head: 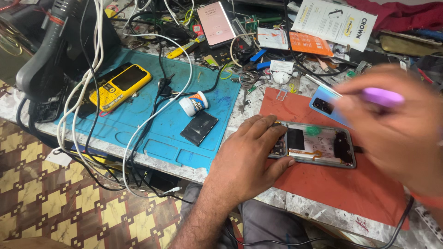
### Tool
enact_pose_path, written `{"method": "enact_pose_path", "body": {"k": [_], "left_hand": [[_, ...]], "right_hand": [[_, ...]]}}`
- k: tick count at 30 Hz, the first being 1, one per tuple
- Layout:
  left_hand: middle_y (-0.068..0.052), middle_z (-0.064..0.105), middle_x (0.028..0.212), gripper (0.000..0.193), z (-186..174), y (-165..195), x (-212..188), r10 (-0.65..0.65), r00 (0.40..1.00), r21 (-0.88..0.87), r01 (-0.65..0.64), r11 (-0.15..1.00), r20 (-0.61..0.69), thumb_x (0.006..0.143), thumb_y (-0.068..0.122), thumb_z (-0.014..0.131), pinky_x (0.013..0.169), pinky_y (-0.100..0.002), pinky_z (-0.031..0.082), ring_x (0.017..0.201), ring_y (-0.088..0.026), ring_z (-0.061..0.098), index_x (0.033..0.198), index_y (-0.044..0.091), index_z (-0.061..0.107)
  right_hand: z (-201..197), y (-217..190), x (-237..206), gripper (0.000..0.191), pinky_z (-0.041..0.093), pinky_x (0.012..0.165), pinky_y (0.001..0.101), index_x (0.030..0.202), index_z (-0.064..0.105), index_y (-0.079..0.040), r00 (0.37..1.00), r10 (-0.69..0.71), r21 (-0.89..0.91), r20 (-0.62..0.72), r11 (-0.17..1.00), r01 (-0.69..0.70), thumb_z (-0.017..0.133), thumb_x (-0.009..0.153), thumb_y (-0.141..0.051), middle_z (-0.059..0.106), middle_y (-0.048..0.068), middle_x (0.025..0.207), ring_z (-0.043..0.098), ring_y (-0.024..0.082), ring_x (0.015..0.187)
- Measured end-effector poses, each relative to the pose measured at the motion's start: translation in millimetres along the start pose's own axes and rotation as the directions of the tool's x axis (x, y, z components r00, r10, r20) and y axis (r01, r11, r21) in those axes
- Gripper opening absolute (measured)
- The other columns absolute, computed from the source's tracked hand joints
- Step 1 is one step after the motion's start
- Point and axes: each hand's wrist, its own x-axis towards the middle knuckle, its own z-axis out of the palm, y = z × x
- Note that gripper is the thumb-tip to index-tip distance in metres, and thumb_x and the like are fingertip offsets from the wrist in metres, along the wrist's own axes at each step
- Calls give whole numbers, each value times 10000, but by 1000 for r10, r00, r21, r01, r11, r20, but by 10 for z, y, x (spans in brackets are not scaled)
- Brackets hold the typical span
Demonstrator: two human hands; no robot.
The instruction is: The person uses a purple screwdriver to manipulate internal components of a disassembled smartphone. They repeatedly probe and adjust areas around the motherboard and battery while the device remains open on a cluttered workbench.
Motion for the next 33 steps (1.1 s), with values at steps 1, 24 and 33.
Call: {"method": "enact_pose_path", "body": {"k": [1, 24, 33], "left_hand": [[-185, 617, 1362, 564, -3, -2, 4, 0, 1000, -4, 0, 1000, 2, 831, 335, 800, 1086, -456, 472, 1328, -366, 553, 1276, 27, 644], [-162, 641, 1275, 546, -17, 9, 13, 5, 1000, -20, -5, 1000, -4, 833, 315, 792, 1064, -449, 484, 1268, -356, 582, 1271, 21, 650], [-159, 646, 1283, 536, -22, 4, 22, 26, 1000, 16, -26, 1000, 1, 839, 317, 793, 1101, -446, 460, 1330, -360, 551, 1255, 12, 648]], "right_hand": [[97, 26, 150, 138, 463, 681, 308, 1037, 737, -28, 997, -28, 47, 69, 999, 25, 742, 944, -130, 675, 79, 903, 597, 167, 760], [1208, -48, 919, 241, 546, 825, 505, 997, 741, -113, 815, 166, -331, 555, 943, 34, 690, 898, -327, 721, 127, 1024, 690, 358, 974], [1205, 68, 890, 300, 524, 869, 503, 1040, 687, -57, 803, 108, -315, 586, 944, 103, 623, 998, -348, 692, 136, 1089, 667, 357, 1034]]}}
